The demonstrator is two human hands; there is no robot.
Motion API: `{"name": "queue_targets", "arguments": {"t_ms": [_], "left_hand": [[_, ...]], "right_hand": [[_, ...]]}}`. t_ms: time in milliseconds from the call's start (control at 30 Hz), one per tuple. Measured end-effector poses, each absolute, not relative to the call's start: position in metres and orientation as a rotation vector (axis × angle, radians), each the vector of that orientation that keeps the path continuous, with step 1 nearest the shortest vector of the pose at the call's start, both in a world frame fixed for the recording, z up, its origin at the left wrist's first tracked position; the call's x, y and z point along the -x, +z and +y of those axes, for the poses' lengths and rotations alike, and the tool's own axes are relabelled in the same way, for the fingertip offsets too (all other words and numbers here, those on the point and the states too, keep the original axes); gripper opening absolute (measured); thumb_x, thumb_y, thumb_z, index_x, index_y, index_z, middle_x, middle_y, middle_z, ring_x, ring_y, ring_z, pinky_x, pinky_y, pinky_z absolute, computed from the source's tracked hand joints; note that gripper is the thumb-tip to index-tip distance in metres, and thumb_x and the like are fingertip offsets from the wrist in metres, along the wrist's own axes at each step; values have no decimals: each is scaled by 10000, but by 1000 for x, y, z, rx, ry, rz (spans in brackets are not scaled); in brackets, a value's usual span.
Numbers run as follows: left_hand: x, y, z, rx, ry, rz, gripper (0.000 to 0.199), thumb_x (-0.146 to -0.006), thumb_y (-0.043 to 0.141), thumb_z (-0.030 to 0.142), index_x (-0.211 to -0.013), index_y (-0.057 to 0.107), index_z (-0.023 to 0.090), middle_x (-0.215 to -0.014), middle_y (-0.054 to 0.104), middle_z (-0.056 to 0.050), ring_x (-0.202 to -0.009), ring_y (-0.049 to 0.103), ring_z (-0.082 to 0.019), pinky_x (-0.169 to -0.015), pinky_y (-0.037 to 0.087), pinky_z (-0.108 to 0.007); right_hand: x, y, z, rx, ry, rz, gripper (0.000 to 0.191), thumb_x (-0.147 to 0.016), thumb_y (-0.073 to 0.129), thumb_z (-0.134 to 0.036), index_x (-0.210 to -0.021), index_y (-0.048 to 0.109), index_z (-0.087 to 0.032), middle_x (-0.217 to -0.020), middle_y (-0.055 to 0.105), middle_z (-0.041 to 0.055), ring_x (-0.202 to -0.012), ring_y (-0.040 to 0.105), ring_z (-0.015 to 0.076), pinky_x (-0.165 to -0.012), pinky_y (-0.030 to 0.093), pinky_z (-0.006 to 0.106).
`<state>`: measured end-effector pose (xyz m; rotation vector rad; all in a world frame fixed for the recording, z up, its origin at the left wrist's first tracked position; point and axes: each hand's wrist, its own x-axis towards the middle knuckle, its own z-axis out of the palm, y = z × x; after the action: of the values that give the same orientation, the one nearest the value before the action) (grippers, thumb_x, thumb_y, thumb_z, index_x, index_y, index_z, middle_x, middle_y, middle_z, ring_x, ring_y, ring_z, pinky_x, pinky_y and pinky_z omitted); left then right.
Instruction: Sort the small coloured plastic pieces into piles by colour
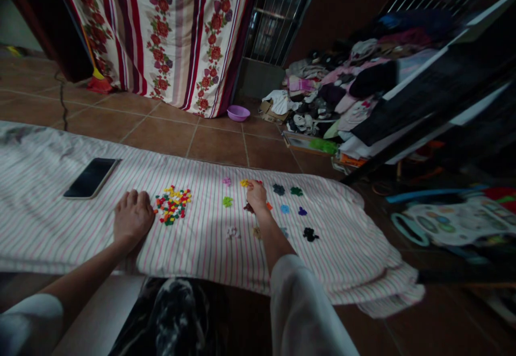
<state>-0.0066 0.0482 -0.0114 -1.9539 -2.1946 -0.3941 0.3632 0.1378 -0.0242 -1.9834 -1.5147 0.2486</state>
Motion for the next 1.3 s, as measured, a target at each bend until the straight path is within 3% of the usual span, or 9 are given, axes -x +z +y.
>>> {"name": "queue_targets", "arguments": {"t_ms": [200, 433, 700, 1000, 1300], "left_hand": [[7, -14, 50, 1936, -416, -2215, 375, -875, 379, 240, -1168, 563, 96, -1357, 513, -232, -1313, 421, -357, -1015, 363, -469], [8, -16, 49, 1925, -423, -2186, 386, -879, 368, 244, -1181, 558, 97, -1350, 525, -230, -1309, 434, -358, -1012, 368, -466], [8, -13, 48, 1933, -436, -2173, 369, -879, 377, 241, -1154, 566, 84, -1333, 530, -239, -1292, 448, -361, -1020, 367, -453], [8, -11, 47, 1952, -485, -2184, 358, -887, 370, 243, -1141, 578, 99, -1314, 540, -232, -1299, 437, -351, -1022, 360, -462], [9, -11, 45, 1958, -524, -2206, 358, -900, 343, 251, -1131, 572, 103, -1315, 535, -209, -1300, 439, -345, -1045, 357, -451]], "right_hand": [[-362, -22, 136, 2010, 293, -1464, 390, -779, 440, -91, -1053, 708, -160, -1020, 725, 86, -937, 675, 192, -888, 507, 307], [-343, -3, 128, 1862, 53, -1579, 350, -755, 448, -124, -952, 736, -158, -950, 697, 111, -921, 631, 236, -915, 479, 377], [-252, 3, 103, 1412, 398, -1984, 259, -819, 500, -122, -908, 726, -213, -909, 684, 46, -870, 622, 177, -819, 484, 301], [-198, -15, 92, 1497, 523, -2065, 218, -821, 586, -99, -947, 708, -228, -933, 643, 24, -832, 602, 143, -786, 478, 261], [-197, -17, 83, 1528, 541, -1894, 163, -826, 543, -126, -917, 653, -204, -934, 651, 31, -801, 613, 144, -771, 494, 271]]}}
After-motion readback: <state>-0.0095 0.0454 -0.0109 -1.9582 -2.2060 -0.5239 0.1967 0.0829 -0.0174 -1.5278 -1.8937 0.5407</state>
